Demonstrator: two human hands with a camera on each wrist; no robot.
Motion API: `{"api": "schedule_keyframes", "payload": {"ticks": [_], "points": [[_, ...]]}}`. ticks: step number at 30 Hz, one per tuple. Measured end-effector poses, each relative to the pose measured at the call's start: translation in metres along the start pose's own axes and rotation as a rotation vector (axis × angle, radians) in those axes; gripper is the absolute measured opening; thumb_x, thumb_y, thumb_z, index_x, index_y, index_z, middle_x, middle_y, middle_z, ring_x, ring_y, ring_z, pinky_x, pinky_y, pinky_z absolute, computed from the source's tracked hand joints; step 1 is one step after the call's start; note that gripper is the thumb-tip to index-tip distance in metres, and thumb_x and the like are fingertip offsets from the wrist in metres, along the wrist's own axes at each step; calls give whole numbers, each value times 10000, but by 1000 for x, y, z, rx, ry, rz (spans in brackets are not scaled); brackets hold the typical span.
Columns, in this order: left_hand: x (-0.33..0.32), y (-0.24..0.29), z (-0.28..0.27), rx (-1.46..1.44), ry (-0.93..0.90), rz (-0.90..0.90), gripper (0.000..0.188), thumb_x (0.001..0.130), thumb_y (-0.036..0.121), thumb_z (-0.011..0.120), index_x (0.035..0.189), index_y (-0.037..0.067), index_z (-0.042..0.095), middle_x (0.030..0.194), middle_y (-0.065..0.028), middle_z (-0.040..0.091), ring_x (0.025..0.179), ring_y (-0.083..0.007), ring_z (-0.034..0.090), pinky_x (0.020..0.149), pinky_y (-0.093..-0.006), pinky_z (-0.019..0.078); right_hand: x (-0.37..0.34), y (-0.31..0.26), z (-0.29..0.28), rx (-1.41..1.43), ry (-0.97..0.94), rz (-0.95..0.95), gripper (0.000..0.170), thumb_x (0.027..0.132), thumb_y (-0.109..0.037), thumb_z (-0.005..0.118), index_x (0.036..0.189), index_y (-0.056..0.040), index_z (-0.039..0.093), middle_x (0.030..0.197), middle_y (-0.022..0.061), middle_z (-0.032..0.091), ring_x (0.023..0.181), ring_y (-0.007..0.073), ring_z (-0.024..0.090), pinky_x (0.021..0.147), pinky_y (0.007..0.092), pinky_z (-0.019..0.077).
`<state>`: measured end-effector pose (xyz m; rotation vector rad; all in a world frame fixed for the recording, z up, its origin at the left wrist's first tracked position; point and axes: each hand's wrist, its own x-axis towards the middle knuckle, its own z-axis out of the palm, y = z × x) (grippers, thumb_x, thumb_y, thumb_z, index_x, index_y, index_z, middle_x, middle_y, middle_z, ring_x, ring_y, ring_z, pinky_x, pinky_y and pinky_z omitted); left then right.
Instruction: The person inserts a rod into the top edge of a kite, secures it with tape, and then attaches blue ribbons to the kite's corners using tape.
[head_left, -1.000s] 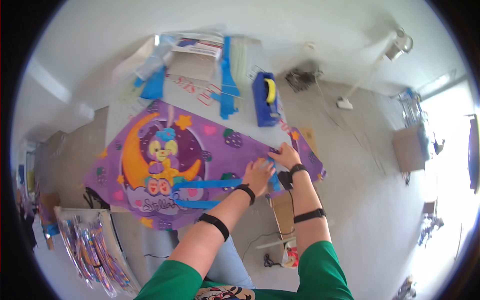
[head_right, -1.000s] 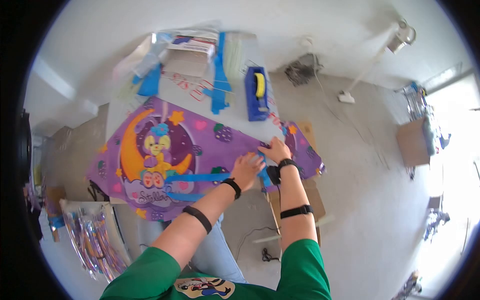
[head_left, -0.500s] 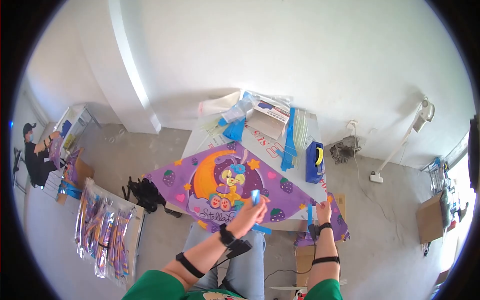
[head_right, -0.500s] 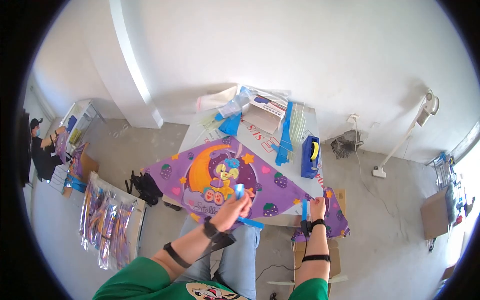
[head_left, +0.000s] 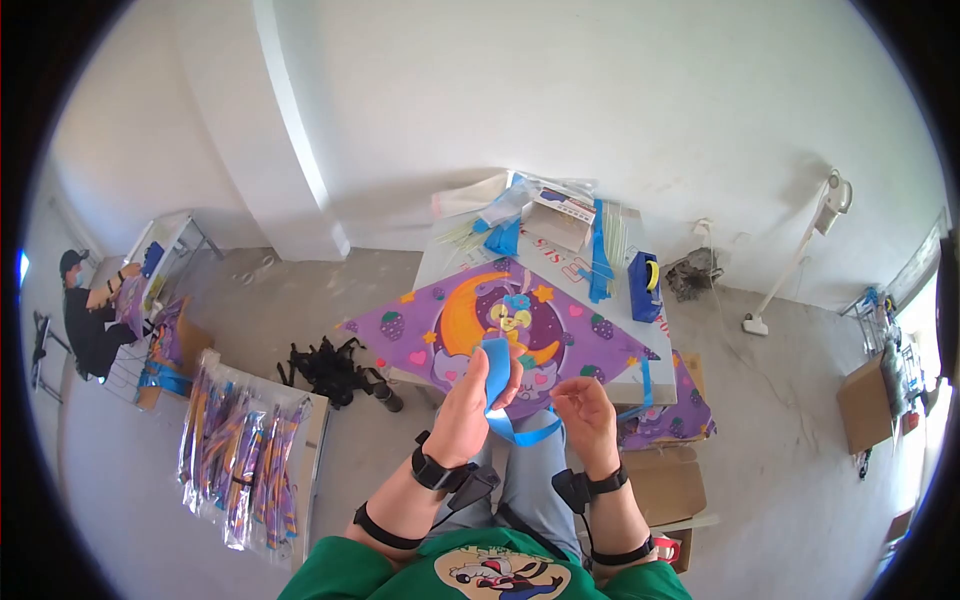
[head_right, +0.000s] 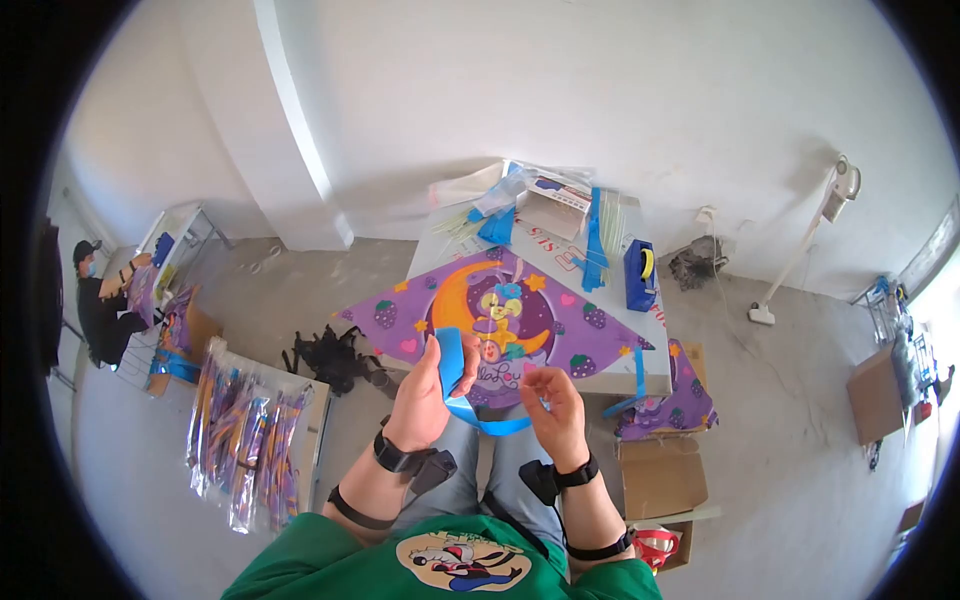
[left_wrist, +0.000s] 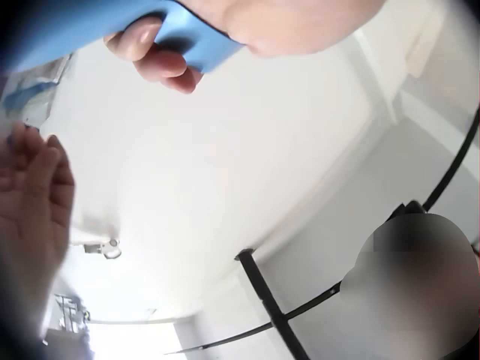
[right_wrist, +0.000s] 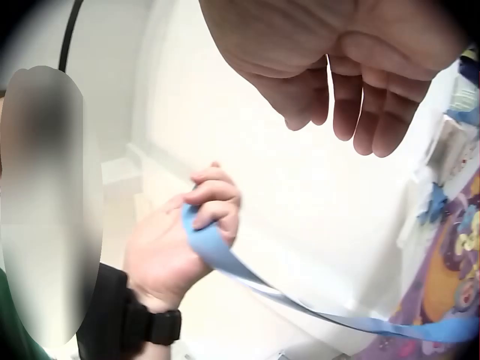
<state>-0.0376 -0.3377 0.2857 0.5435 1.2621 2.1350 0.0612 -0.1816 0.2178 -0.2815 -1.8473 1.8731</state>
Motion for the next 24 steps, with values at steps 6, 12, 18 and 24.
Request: {"api": "schedule_keyframes", "payload": {"ticks": [6,12,18,24], "points": [[-36,17,-5,151,97,141,696,951,614,166,1199,67,519,859,-12,503,742,-103,426,682,-246,335,-9,-68,57,-121,-196,-204,262,844,-71,659,1062,4,533,965,55,578,872,129,567,807,257,458],[-46,18,-3,248,114,190,827,911,671,77,1386,84,414,1054,-35,473,950,-134,459,904,-297,348,-10,-73,91,-155,-194,-332,384,773,-176,757,1012,-8,508,883,80,574,748,170,552,666,285,467],[-44,18,2,406,57,253,878,887,692,32,1404,78,387,1205,-53,416,1130,-169,402,1021,-318,272,-12,-60,87,-139,-124,-274,316,798,-151,733,979,-10,516,866,91,555,732,167,553,640,275,466],[-33,8,4,487,69,359,671,973,530,189,1380,41,403,1221,-77,411,1164,-185,401,1029,-323,279,-13,-62,78,218,-3,76,159,878,-115,649,935,-13,542,780,8,586,661,69,527,583,212,436]]}}
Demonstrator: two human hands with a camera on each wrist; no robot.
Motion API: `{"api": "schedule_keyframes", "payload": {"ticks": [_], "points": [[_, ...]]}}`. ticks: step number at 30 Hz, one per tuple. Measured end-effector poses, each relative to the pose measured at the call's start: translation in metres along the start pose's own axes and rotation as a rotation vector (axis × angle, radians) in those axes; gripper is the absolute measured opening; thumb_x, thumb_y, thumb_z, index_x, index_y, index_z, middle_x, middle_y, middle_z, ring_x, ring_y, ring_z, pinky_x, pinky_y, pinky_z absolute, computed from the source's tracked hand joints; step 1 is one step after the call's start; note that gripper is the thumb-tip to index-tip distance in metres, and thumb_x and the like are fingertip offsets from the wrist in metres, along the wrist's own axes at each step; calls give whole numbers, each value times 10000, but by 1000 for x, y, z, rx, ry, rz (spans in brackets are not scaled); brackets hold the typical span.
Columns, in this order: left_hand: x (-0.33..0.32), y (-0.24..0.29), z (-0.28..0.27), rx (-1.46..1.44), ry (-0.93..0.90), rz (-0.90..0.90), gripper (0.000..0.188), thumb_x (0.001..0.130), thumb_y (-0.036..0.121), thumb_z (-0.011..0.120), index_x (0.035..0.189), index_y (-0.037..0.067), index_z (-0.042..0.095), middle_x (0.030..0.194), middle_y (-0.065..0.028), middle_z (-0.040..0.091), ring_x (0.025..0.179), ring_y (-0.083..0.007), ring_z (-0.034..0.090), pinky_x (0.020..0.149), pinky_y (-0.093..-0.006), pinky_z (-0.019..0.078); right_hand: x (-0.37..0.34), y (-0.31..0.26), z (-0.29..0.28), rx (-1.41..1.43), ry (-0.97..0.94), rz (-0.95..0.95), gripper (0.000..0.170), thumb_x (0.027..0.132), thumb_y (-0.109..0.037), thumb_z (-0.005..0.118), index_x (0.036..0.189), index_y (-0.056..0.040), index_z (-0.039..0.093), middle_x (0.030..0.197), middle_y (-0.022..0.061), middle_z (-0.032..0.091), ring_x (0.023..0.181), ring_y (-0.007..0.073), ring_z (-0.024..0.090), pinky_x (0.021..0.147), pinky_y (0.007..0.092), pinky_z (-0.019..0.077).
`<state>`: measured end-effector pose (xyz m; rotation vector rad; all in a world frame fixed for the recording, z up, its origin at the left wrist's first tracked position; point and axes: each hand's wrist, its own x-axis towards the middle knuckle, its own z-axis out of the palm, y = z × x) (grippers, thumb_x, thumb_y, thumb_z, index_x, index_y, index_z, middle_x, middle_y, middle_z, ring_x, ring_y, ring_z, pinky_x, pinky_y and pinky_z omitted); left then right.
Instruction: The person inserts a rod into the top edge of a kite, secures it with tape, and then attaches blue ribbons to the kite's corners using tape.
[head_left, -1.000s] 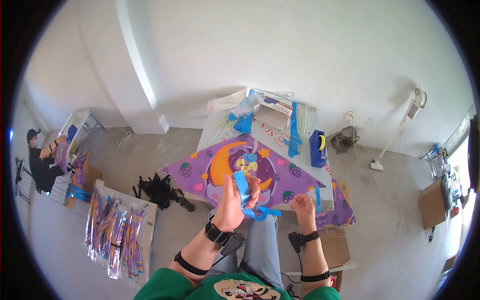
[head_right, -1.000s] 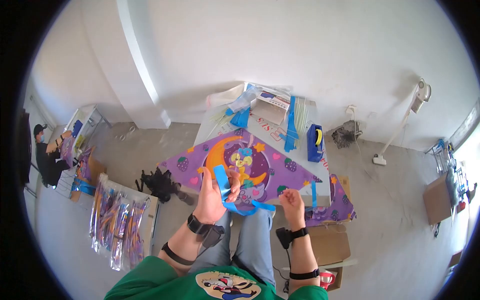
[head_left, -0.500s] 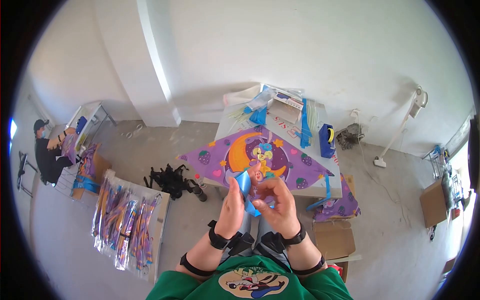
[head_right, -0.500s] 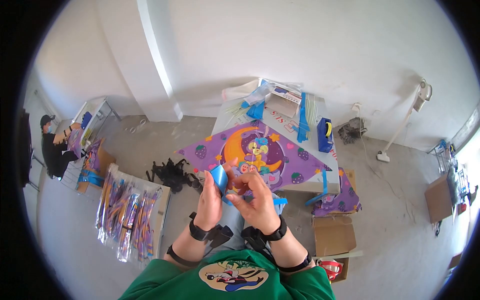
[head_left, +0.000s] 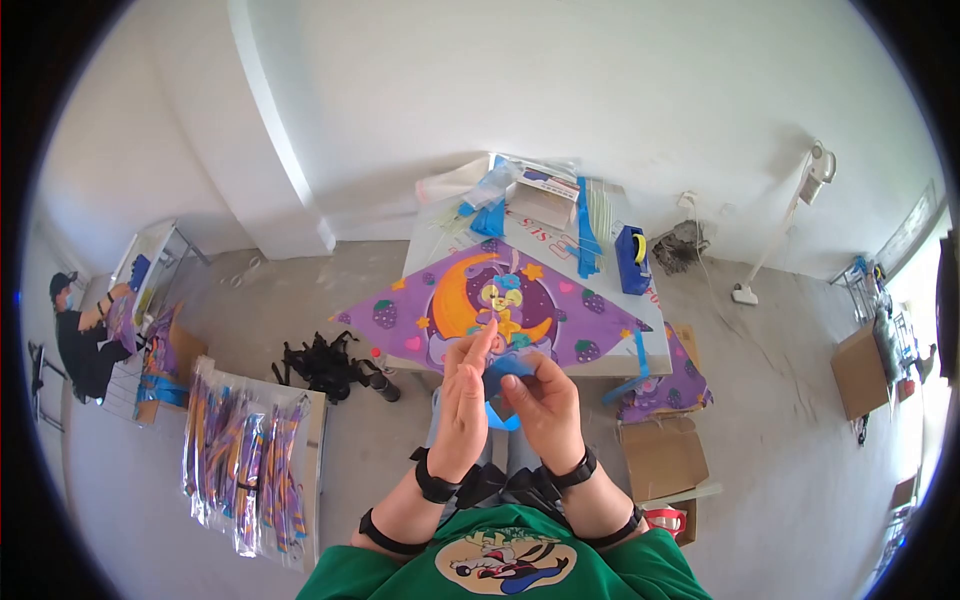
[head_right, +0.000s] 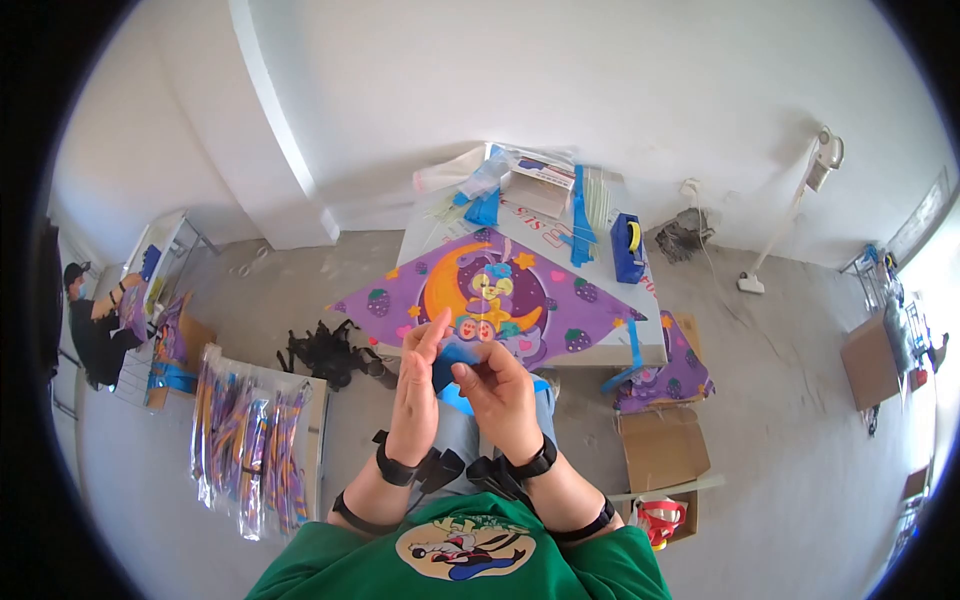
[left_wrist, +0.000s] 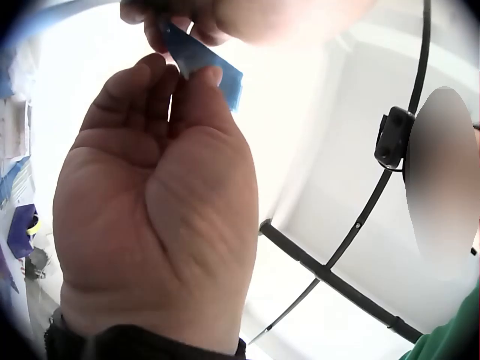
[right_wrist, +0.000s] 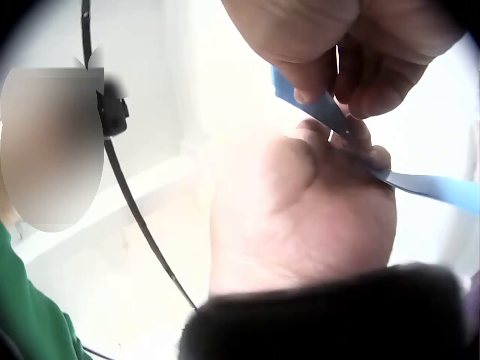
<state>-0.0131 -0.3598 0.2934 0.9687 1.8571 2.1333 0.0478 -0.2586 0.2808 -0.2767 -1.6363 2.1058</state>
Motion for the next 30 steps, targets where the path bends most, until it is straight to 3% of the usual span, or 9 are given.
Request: {"api": "schedule_keyframes", "payload": {"ticks": [4,7,8,10,12,16,19,22,30], "points": [[-1,-9,4,90,6,-3,396,986,281,448,1272,9,481,1190,-88,440,1086,-170,460,933,-292,369,5,-7,-6,78,20,52,125,905,-132,621,908,-28,552,740,-40,571,647,22,492,565,179,405],[0,-13,2,-36,-21,-157,271,935,163,556,1150,-1,544,1130,-77,501,954,-144,519,788,-250,420,8,-11,-10,113,41,110,137,904,-143,624,855,-41,547,722,-52,537,640,14,464,556,174,385],[1,-15,1,-35,-22,-159,271,935,163,556,1150,-1,544,1130,-77,501,954,-144,519,788,-250,420,9,-10,-13,74,43,87,144,903,-140,626,842,-41,542,712,-56,525,635,13,453,553,174,378],[2,-20,-1,34,-71,-75,166,903,103,595,1021,-15,601,977,-61,579,780,-112,542,646,-235,423,12,-8,-19,35,46,63,151,901,-138,628,829,-40,538,702,-60,512,630,12,443,550,173,372],[3,-13,0,128,-57,-81,127,900,90,596,956,-23,611,891,-37,586,745,-97,533,644,-229,424,14,-5,-25,-30,24,14,99,899,-80,604,951,4,590,783,14,619,659,63,548,601,199,454],[3,-2,3,290,-14,-84,113,882,75,613,844,-31,621,705,-21,625,616,-83,553,553,-248,439,16,-6,-25,-65,32,-11,79,888,-63,614,921,6,594,771,16,623,645,60,558,575,199,463],[0,-2,3,90,-30,-231,103,891,78,610,871,-22,623,751,-6,603,623,-62,536,562,-206,424,16,-8,-24,-122,51,13,65,876,-50,626,892,5,597,761,18,626,638,56,562,548,198,463],[0,-1,0,-128,-71,-313,111,904,89,597,909,-20,616,774,-10,615,658,-59,568,578,-199,448,17,-9,-22,-157,75,-18,179,851,-80,665,761,-38,515,636,-36,521,583,19,448,488,199,380],[-7,0,-2,-150,-80,-345,134,922,93,573,965,-26,618,814,-24,632,660,-65,580,592,-208,473,10,-20,-15,-163,43,-25,152,858,-70,653,776,-32,531,663,-28,548,588,24,472,491,199,387]]}}
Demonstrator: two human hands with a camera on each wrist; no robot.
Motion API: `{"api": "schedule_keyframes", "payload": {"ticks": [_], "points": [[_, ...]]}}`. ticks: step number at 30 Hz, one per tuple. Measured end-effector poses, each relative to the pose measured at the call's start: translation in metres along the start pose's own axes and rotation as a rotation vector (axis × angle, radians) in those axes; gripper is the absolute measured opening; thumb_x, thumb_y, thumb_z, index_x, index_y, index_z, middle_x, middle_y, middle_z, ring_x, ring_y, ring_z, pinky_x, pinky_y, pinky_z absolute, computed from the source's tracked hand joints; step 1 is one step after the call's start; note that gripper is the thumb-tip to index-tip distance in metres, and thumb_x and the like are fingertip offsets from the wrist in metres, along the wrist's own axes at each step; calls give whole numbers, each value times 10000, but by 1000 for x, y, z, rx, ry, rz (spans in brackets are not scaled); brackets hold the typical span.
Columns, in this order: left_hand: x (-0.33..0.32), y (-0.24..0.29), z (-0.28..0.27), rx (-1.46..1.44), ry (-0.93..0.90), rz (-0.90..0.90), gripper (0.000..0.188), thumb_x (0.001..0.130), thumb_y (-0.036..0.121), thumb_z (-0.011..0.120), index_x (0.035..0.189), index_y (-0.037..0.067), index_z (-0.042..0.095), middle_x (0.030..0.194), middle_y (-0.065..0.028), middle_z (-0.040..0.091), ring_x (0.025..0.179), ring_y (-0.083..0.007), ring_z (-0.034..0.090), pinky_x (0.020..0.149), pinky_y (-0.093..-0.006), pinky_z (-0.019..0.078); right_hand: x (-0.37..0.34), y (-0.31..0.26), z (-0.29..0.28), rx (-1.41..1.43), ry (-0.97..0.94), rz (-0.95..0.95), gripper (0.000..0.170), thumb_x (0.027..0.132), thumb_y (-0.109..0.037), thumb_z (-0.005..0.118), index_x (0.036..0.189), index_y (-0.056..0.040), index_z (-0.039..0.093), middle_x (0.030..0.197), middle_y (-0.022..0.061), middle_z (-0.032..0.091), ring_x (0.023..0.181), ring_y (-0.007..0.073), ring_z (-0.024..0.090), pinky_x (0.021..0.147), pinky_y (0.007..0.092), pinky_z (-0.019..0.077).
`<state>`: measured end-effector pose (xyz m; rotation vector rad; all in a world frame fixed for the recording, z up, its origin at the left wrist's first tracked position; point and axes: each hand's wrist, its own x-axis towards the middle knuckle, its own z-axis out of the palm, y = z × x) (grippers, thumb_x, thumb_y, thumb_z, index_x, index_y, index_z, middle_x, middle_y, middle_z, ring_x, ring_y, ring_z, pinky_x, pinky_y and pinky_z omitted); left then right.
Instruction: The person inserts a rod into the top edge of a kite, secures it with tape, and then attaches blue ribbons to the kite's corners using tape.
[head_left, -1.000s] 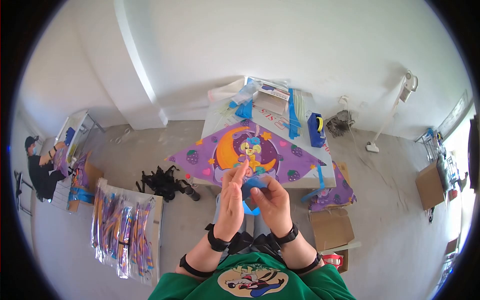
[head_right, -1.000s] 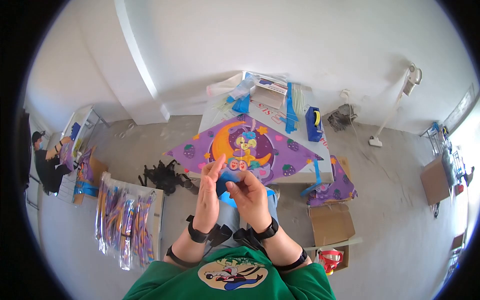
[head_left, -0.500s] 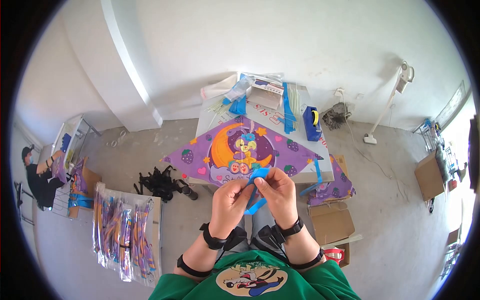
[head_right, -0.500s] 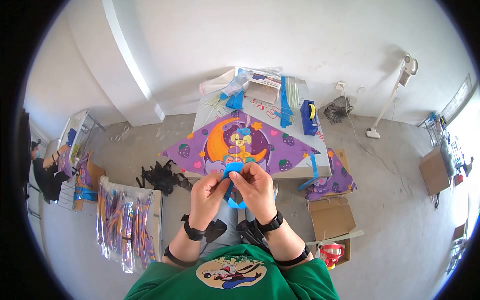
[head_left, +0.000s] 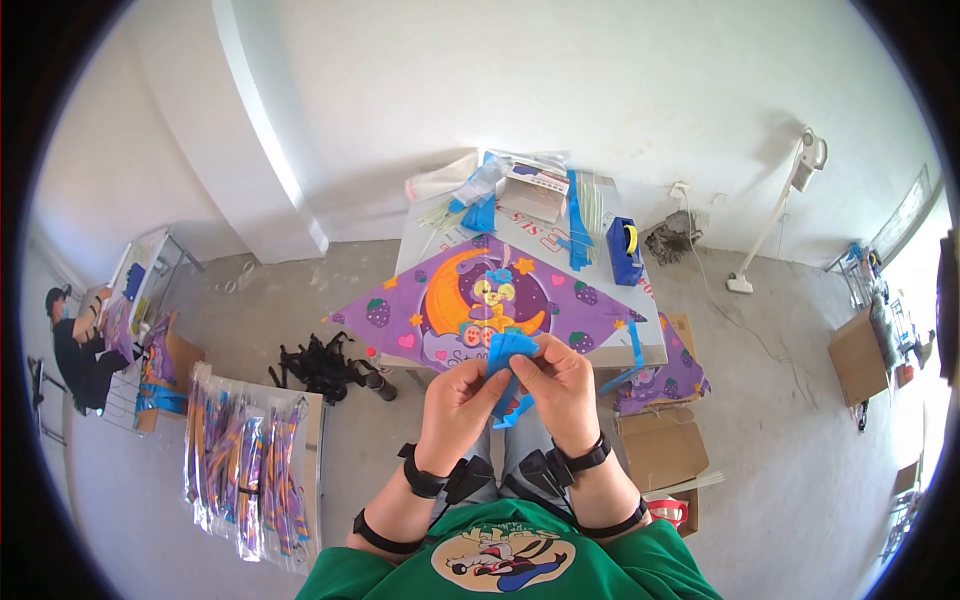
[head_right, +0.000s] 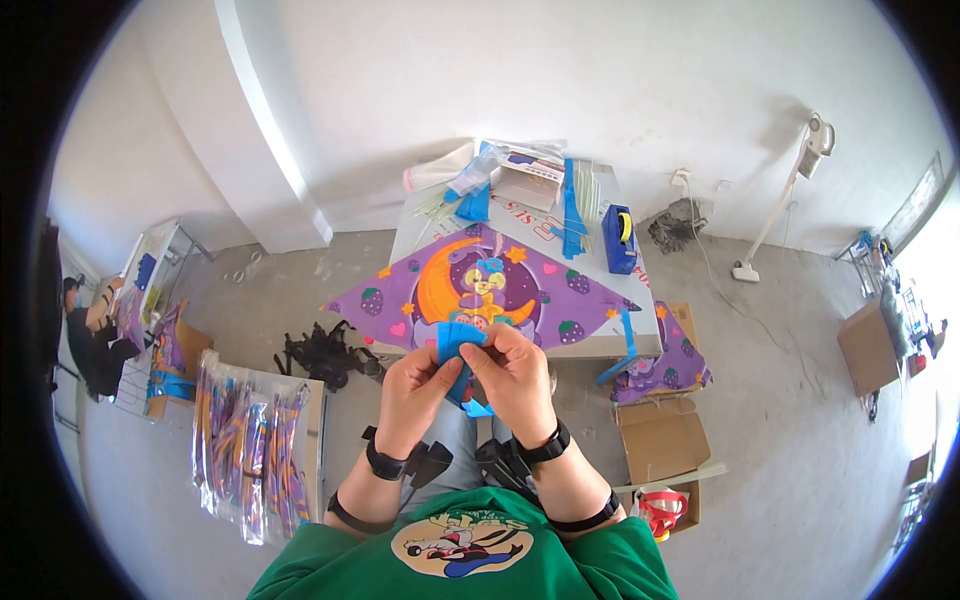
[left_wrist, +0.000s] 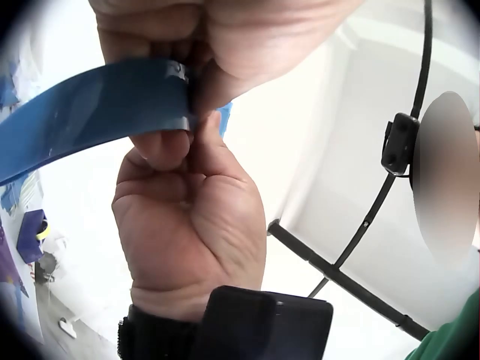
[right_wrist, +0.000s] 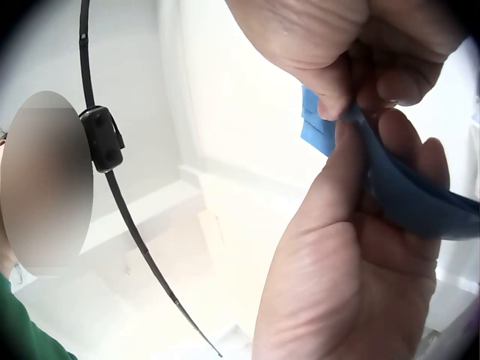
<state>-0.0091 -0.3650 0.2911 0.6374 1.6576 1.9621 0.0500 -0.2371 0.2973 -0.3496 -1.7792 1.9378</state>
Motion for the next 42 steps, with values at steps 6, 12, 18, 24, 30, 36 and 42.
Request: {"api": "schedule_keyframes", "payload": {"ticks": [6,12,18,24,30,36,42], "points": [[-3,-4,1,-24,17,14,159,929,119,570,987,-23,612,814,-29,637,663,-77,592,596,-217,486,-2,-5,4,121,24,29,137,865,-88,657,800,-27,553,673,-24,561,572,25,486,484,186,393],[-2,-2,3,-52,27,19,236,951,211,545,978,-16,603,795,-37,641,660,-94,606,592,-222,489,1,8,0,4,22,10,134,864,-80,656,802,-19,554,655,-19,567,572,27,501,484,187,404],[0,-7,1,-56,31,38,243,952,221,544,958,-16,600,791,-41,643,673,-89,609,587,-223,492,1,3,3,97,37,21,144,859,-64,655,778,-21,544,637,-20,556,568,29,501,480,193,399],[2,-9,2,-59,51,23,224,954,203,541,941,-13,600,778,-23,629,684,-69,593,591,-218,485,4,14,-1,-13,50,-5,135,854,-55,655,782,-20,547,629,-27,539,564,27,490,475,190,385],[7,-20,0,12,101,68,228,957,206,540,929,-13,598,754,5,601,665,-39,534,578,-206,451,5,12,2,66,63,8,109,852,-63,663,820,-11,573,645,-30,544,558,24,489,479,185,386],[7,-16,3,-34,120,46,239,958,218,539,924,-12,595,754,14,588,675,-35,519,585,-208,450,7,12,2,125,75,18,97,855,-61,656,833,-2,583,657,-15,566,550,35,512,476,190,429],[9,-20,4,-53,159,86,257,962,233,532,896,-11,578,747,18,570,658,-32,501,575,-209,447,8,18,1,56,97,-10,91,847,-66,664,836,-1,600,658,-9,579,560,36,523,475,204,459]]}}
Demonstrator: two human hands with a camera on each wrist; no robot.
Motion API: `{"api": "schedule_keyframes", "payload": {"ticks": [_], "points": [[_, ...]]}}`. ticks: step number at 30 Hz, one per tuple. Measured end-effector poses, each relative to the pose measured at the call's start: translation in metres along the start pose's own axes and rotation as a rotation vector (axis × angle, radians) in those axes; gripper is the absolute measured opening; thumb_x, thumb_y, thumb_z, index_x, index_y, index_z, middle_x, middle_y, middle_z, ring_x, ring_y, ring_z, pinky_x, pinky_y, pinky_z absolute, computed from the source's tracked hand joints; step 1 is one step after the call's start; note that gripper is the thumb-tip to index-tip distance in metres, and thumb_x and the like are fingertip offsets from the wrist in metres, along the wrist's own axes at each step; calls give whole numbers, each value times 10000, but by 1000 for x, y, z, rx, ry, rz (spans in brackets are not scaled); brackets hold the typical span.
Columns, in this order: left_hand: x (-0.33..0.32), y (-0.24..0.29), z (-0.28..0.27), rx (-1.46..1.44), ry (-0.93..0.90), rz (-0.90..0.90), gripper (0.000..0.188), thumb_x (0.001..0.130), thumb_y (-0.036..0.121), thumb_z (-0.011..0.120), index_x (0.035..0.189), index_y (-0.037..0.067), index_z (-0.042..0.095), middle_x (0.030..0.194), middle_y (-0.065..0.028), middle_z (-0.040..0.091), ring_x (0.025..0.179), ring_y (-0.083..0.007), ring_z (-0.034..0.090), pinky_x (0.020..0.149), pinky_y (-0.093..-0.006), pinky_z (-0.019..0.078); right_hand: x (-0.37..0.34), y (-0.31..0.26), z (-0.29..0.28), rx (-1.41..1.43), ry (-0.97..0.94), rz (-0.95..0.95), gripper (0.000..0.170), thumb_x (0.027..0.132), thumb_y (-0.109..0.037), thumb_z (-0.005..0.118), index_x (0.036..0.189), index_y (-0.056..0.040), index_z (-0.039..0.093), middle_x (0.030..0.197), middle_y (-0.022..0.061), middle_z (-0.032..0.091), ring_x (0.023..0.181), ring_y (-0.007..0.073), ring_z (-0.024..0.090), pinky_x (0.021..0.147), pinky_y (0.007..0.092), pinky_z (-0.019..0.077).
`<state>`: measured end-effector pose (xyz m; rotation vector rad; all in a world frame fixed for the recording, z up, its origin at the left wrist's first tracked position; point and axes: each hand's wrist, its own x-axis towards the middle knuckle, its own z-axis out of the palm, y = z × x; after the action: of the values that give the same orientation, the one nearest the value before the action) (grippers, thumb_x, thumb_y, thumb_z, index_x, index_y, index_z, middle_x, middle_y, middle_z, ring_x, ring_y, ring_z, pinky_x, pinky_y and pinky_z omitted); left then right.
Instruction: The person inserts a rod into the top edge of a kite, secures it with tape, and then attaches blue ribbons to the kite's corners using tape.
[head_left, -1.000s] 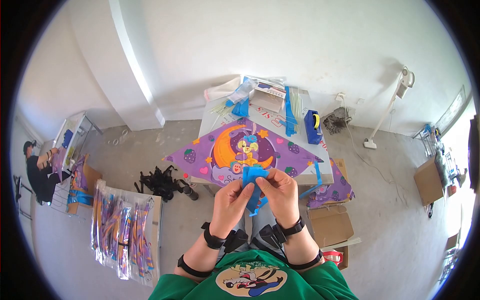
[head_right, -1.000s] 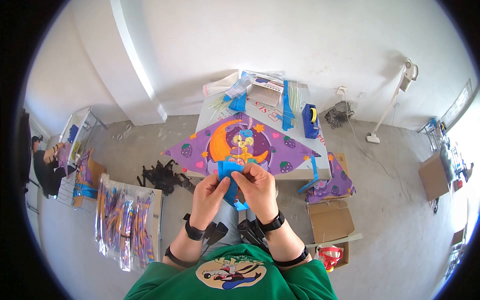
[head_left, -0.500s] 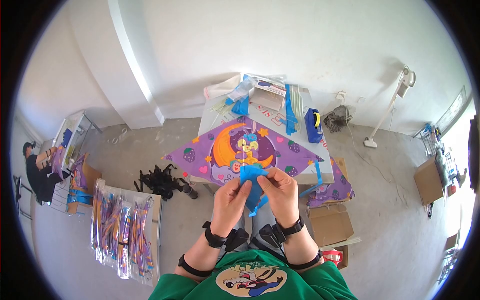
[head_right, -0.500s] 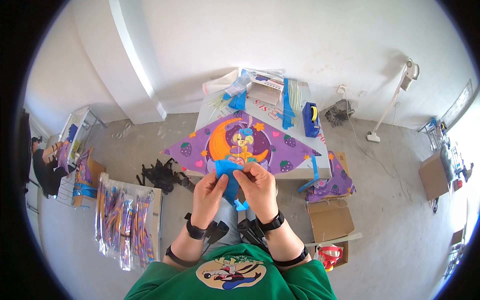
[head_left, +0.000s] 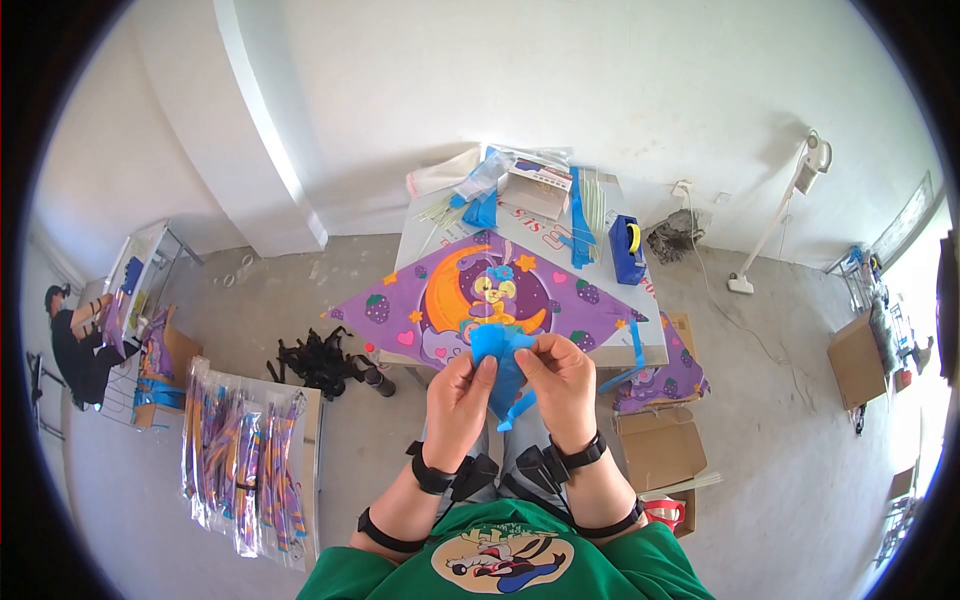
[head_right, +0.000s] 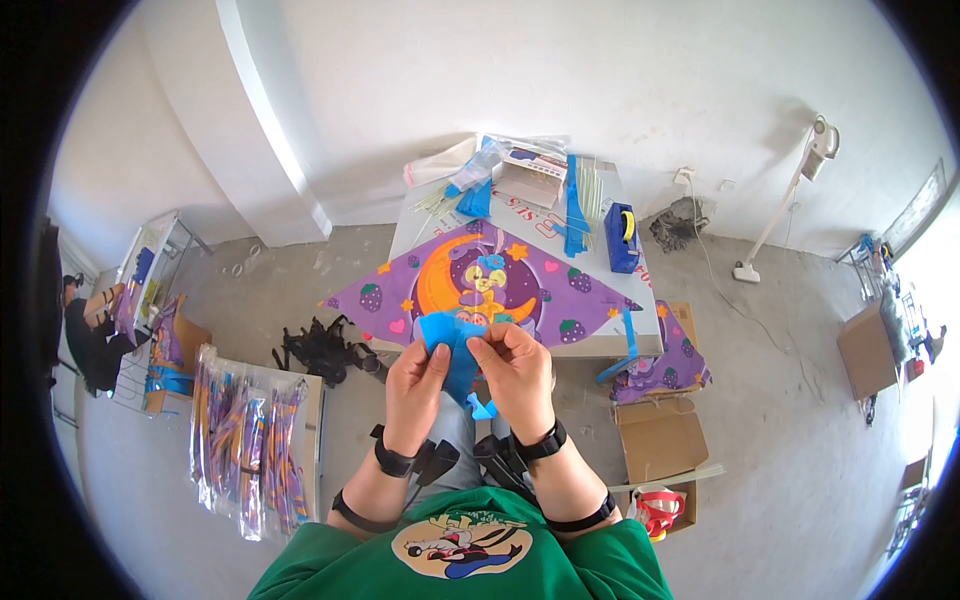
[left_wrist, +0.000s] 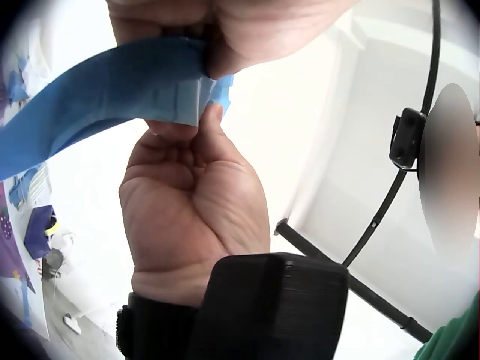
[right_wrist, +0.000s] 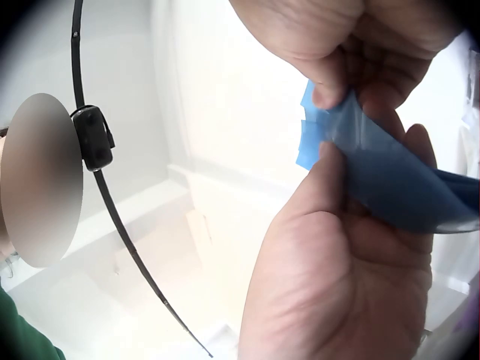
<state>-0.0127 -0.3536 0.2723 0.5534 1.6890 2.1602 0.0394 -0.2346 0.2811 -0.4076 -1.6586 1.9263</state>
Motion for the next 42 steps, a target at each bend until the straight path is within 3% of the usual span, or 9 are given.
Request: {"api": "schedule_keyframes", "payload": {"ticks": [13,16,19,26,28,32,36,38,42], "points": [[-2,11,5,243,-54,82,182,952,157,532,908,-12,583,727,-28,629,646,-105,641,538,-231,498,1,-2,1,-276,67,-116,78,842,-43,662,831,13,609,663,-11,586,562,44,522,517,186,425],[1,7,6,122,-14,36,165,948,143,535,911,-10,587,730,-34,639,656,-104,645,541,-231,502,1,1,2,-138,61,-28,102,848,-58,663,892,9,600,688,-10,581,573,53,530,515,190,428],[4,2,3,81,12,-7,155,944,138,544,903,-4,591,709,-18,621,629,-80,611,534,-225,475,1,0,5,313,10,19,173,845,-89,677,965,-9,582,668,-19,560,569,47,511,499,203,423],[7,-12,-1,322,69,141,158,946,144,542,891,10,604,696,17,575,639,-45,528,564,-213,427,1,16,-6,-94,-55,40,108,864,-49,642,950,-11,589,776,7,606,693,69,569,614,197,460],[9,-14,-1,224,109,186,174,959,168,525,937,11,599,769,-2,612,696,-54,560,620,-215,449,3,17,-5,17,-4,35,106,850,-86,678,853,-15,598,695,-46,555,632,22,492,535,177,378],[14,-6,-3,44,91,95,256,981,258,478,983,21,575,828,-72,657,738,-128,635,677,-259,511,6,15,-6,198,-5,88,81,863,-78,660,891,-13,619,759,-20,600,693,32,527,608,177,419],[22,-7,-17,-193,166,-47,258,989,273,442,970,35,540,841,-104,651,727,-195,651,672,-314,533,13,7,-17,473,-5,120,95,931,-96,548,957,-15,590,873,76,649,789,143,614,732,268,492],[28,-4,-30,-351,186,-26,230,992,254,436,979,44,530,831,-91,644,702,-188,646,657,-325,538,19,1,-29,568,24,108,126,968,-132,469,962,-28,541,895,107,636,819,216,627,757,363,513],[40,7,-69,-536,261,17,198,987,250,450,996,65,520,796,-28,555,681,-130,555,693,-330,501,27,-4,-87,707,139,-11,115,964,-148,490,951,-47,544,800,53,565,743,180,574,712,333,497]]}}
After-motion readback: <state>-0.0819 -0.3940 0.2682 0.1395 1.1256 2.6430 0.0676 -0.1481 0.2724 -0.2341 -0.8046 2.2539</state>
